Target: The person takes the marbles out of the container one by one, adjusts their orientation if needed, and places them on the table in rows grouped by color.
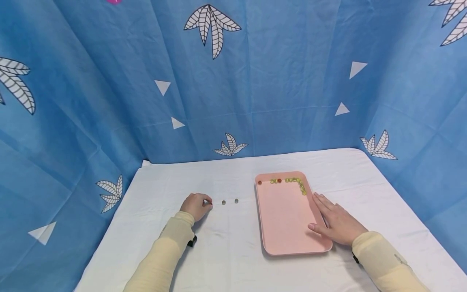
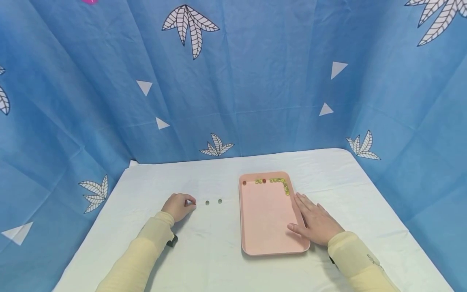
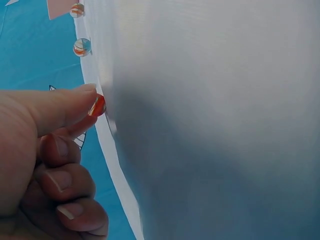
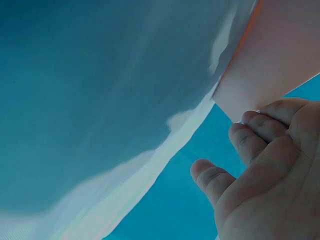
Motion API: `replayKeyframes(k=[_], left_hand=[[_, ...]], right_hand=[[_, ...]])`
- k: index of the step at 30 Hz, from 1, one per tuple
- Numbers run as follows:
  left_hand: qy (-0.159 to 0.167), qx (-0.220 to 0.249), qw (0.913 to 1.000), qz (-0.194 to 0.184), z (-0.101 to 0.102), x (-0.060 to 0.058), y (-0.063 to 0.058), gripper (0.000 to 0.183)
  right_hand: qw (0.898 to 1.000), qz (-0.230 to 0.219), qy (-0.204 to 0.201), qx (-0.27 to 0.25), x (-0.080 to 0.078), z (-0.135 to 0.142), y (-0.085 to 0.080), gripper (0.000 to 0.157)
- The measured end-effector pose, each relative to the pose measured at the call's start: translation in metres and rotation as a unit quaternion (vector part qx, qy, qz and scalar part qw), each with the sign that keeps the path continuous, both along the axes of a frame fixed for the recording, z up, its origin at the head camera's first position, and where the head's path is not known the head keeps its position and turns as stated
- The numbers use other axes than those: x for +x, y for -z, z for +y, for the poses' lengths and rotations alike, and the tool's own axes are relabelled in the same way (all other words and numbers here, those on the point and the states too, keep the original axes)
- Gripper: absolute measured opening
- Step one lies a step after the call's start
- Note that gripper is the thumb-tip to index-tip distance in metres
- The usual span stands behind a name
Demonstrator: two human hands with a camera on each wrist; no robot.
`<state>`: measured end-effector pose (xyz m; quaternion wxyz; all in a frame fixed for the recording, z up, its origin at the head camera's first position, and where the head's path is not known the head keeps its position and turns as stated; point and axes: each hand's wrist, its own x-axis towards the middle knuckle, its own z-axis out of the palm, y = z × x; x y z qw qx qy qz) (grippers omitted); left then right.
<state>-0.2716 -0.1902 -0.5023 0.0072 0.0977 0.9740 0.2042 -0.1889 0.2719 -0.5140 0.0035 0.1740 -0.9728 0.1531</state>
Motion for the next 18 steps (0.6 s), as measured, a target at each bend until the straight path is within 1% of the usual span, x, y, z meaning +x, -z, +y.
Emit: replayKeyframes(k=[4, 9, 11, 14, 18], left_hand=[[-0.001, 0.003, 1.0000, 0.000, 0.001, 0.001, -0.002, 0.018], [-0.017, 0.003, 0.9998, 0.006, 0.001, 0.002, -0.005, 0.020], [-0.018, 0.000, 0.9998, 0.012, 0.001, 0.002, -0.006, 0.021], [-0.008, -0.003, 0.9997, 0.022, 0.003, 0.001, -0.010, 0.022], [0.015, -0.002, 0.9991, 0.041, 0.011, 0.001, -0.019, 0.024]], right_hand=[[1.000, 0.000, 0.001, 0.000, 0.001, 0.000, 0.000, 0.098], [1.000, 0.000, -0.002, -0.001, 0.001, -0.002, -0.001, 0.098], [1.000, 0.001, -0.003, -0.001, 0.000, -0.002, -0.001, 0.098], [1.000, 0.003, -0.003, 0.000, 0.000, -0.002, -0.002, 0.098], [1.000, -0.001, -0.001, 0.002, 0.001, -0.001, -0.001, 0.098]])
